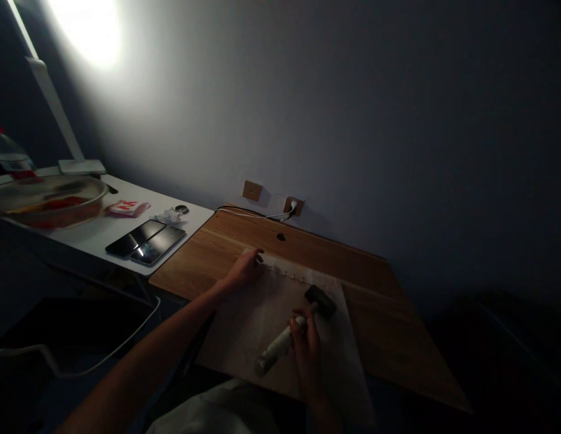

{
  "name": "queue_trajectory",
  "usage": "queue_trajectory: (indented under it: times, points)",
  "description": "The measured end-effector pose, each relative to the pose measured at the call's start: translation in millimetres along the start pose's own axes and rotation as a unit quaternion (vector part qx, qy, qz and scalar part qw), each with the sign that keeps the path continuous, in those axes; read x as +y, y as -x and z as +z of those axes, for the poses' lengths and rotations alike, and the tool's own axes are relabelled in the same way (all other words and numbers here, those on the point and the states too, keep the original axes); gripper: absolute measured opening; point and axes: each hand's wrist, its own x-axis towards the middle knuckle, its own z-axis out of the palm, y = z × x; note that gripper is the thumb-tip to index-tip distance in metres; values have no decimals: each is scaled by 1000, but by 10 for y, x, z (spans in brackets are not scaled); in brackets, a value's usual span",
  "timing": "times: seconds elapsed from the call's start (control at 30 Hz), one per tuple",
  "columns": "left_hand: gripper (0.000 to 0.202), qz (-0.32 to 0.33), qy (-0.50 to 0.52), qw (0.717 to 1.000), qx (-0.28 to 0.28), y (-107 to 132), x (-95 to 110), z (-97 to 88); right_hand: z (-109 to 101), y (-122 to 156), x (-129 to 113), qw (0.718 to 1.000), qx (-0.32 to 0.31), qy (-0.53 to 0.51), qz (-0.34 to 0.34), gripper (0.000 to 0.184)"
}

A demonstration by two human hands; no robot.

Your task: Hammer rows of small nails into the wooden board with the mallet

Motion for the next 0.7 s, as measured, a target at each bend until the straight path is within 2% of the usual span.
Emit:
queue_trajectory:
  times: [0.1, 0.23, 0.33, 0.37, 0.43, 0.5, 0.6, 0.7]
  points:
    - [51, 22, -8, 1000, 18, 20, 10, 3, -60, 47, 86, 998, -23, 23, 52, 59]
    - [29, 52, -16, 996, 72, 45, 93, -19, -134, -14, 126, 991, -79, 101, 43, 59]
    - [7, 61, -43, 988, 137, 65, 114, -186, -237, -48, 114, 979, -93, 179, 21, 56]
    - [8, 52, -59, 984, 159, 78, 92, -295, -270, -44, 105, 976, -93, 196, 14, 56]
    - [25, 6, -105, 977, 185, 127, -1, -600, -317, -15, 82, 974, -96, 207, 6, 60]
    - [34, -52, -173, 968, 173, 216, -141, -984, -330, 24, 59, 974, -101, 204, -6, 65]
    - [23, -162, -332, 916, 157, 404, -353, -1541, -298, 60, 46, 976, -88, 200, -21, 72]
    - [43, -255, -425, 861, 114, 579, -487, -1877, -258, 58, 80, 979, -73, 190, -20, 73]
